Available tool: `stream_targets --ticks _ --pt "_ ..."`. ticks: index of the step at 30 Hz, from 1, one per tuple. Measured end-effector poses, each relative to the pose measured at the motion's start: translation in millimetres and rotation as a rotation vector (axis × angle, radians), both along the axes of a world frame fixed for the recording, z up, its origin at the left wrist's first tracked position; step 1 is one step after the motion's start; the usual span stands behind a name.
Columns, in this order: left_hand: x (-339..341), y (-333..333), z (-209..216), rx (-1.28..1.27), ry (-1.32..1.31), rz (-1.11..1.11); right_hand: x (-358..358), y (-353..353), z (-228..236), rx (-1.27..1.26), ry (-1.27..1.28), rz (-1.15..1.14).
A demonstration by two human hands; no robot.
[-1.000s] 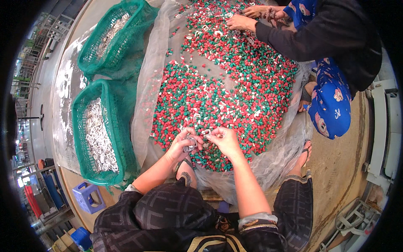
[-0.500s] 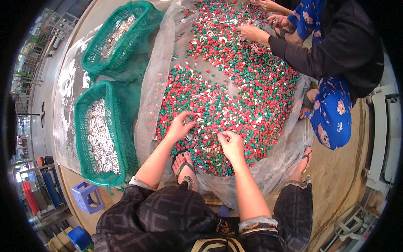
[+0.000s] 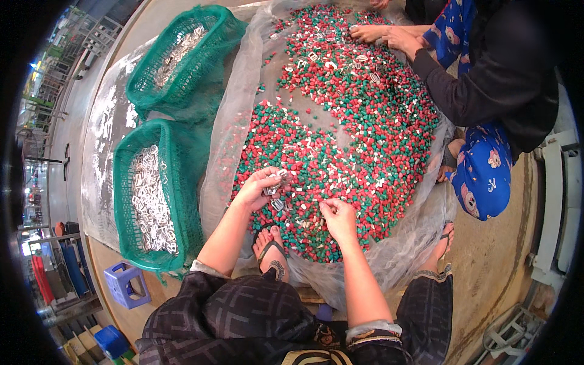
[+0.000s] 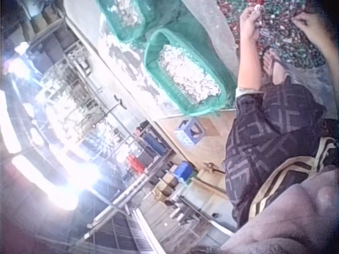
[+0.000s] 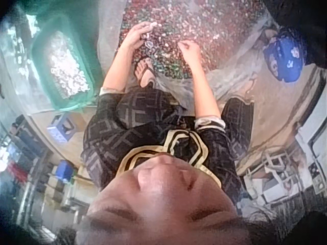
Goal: The person sits on the floor and sorts a large pile of red, green, and white plastic bottle caps by hand, picking out white caps and placing them into a green basket. Another person works alongside, also sorting the caps.
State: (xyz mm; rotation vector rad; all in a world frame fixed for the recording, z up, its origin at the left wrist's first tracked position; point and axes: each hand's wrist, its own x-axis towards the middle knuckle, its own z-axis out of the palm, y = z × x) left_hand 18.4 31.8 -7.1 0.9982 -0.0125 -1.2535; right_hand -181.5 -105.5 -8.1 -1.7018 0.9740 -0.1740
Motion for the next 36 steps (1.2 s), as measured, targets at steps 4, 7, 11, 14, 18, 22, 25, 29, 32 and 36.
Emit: stream_targets --ticks 4,7,11,14,18,22,25,29,32,36 --pt "4.3 4.2 -1.8 -0.147 0.081 0.026 2.3 0.4 9.1 0.022 0.006 -0.008" --pt "8.0 10.0 -1.8 -0.201 0.159 0.056 2.6 -0.5 6.6 0.043 -0.011 -0.008" --pt "10.6 13.7 8.1 -0.297 0.289 0.160 1.0 -3.6 4.2 0.043 -0.001 -0.017" --pt "15.5 21.9 6.8 -0.301 0.267 0.189 -0.3 -4.7 -1.6 0.074 0.022 -0.026" --pt "21.5 37.3 1.7 -0.392 0.274 0.286 3.0 -2.9 7.8 -0.013 -0.059 0.000" --pt "36.3 57.1 24.6 -0.387 0.176 0.466 -1.0 -8.0 0.8 0.019 -0.085 -0.032" --pt "60.8 83.5 52.2 -0.244 -0.054 0.749 -3.4 -11.0 4.1 0.060 -0.066 -0.046" --pt "109.7 141.2 78.0 0.413 -0.825 1.021 -1.4 -9.7 11.5 0.069 -0.081 -0.070" --pt "123.8 160.6 80.5 1.593 -1.834 0.889 -2.9 -10.9 5.3 0.017 -0.076 -0.050" --pt "105.7 109.4 85.1 0.941 -1.667 0.678 -2.9 -9.1 2.5 0.021 -0.017 -0.034"
